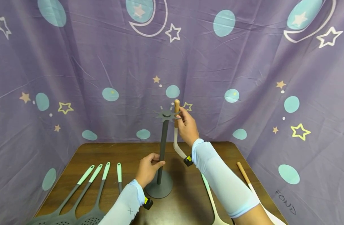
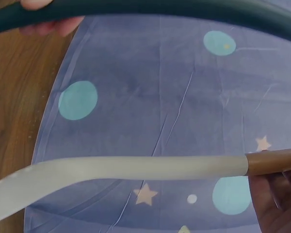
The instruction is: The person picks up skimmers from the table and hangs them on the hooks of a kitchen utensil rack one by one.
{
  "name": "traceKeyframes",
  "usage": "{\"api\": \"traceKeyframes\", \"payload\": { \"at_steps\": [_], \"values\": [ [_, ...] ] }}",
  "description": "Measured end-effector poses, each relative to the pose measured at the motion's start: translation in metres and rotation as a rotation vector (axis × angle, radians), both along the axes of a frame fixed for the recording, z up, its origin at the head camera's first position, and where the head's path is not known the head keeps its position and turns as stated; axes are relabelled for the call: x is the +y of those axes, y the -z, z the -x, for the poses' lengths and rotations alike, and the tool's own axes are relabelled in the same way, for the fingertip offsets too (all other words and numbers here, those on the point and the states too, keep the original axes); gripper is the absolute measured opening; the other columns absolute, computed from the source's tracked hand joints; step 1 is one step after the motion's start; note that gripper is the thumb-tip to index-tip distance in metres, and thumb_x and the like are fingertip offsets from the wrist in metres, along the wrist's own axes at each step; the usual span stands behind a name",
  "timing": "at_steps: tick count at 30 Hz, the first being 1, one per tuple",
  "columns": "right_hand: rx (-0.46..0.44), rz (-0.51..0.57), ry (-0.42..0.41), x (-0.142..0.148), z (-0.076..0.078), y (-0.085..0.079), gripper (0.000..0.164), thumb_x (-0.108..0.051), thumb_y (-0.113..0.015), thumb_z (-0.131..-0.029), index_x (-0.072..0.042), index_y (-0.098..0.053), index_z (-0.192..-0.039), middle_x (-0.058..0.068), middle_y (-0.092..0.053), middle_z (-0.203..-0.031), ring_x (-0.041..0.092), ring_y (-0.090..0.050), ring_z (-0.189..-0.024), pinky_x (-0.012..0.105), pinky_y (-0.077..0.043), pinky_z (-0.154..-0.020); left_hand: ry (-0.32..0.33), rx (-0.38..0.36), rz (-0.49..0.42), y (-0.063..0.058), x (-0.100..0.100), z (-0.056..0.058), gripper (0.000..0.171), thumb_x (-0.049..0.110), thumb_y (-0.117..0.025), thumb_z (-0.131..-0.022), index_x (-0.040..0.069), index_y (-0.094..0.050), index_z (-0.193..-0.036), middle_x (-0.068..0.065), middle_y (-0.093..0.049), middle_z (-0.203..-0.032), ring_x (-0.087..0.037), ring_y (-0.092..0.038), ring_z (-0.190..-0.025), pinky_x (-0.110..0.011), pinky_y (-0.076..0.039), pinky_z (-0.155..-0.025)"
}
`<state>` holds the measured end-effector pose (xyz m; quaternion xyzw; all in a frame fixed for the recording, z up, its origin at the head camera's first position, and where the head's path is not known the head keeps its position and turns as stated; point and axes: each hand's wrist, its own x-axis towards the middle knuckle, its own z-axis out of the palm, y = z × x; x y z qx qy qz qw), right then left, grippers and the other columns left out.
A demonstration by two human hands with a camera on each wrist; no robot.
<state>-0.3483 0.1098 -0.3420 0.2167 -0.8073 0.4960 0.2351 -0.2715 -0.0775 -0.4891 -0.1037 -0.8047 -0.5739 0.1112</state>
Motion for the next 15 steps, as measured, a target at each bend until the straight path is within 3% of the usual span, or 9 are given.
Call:
{"api": "traceKeyframes", "payload": {
  "at_steps": [6,15],
  "values": [
    [0.012,0.018,-0.079,-0.0059,-0.0053,-0.0013,0.043,-0.005,-0.047,-0.109,-0.01,-0.05,-0.151,0.019,-0.065,-0.127,0.031,-0.069,-0.104,0.043,-0.06,-0.084,0.011,-0.015,-0.023,-0.0006,0.0003,-0.0005,0.017,0.019,-0.081,-0.091,0.012,-0.074,-0.105,0.001,-0.074,-0.097,-0.017,-0.07,-0.091,-0.033,-0.06,-0.082],
    [0.091,-0.011,-0.095,-0.0063,-0.0087,0.0001,0.042,-0.002,-0.049,-0.106,-0.008,-0.052,-0.148,0.019,-0.063,-0.133,0.034,-0.063,-0.115,0.047,-0.057,-0.092,0.019,-0.036,-0.042,-0.0016,0.0011,-0.0014,0.017,0.019,-0.08,-0.092,0.012,-0.073,-0.106,0.001,-0.074,-0.099,-0.017,-0.07,-0.093,-0.033,-0.06,-0.083]
  ]
}}
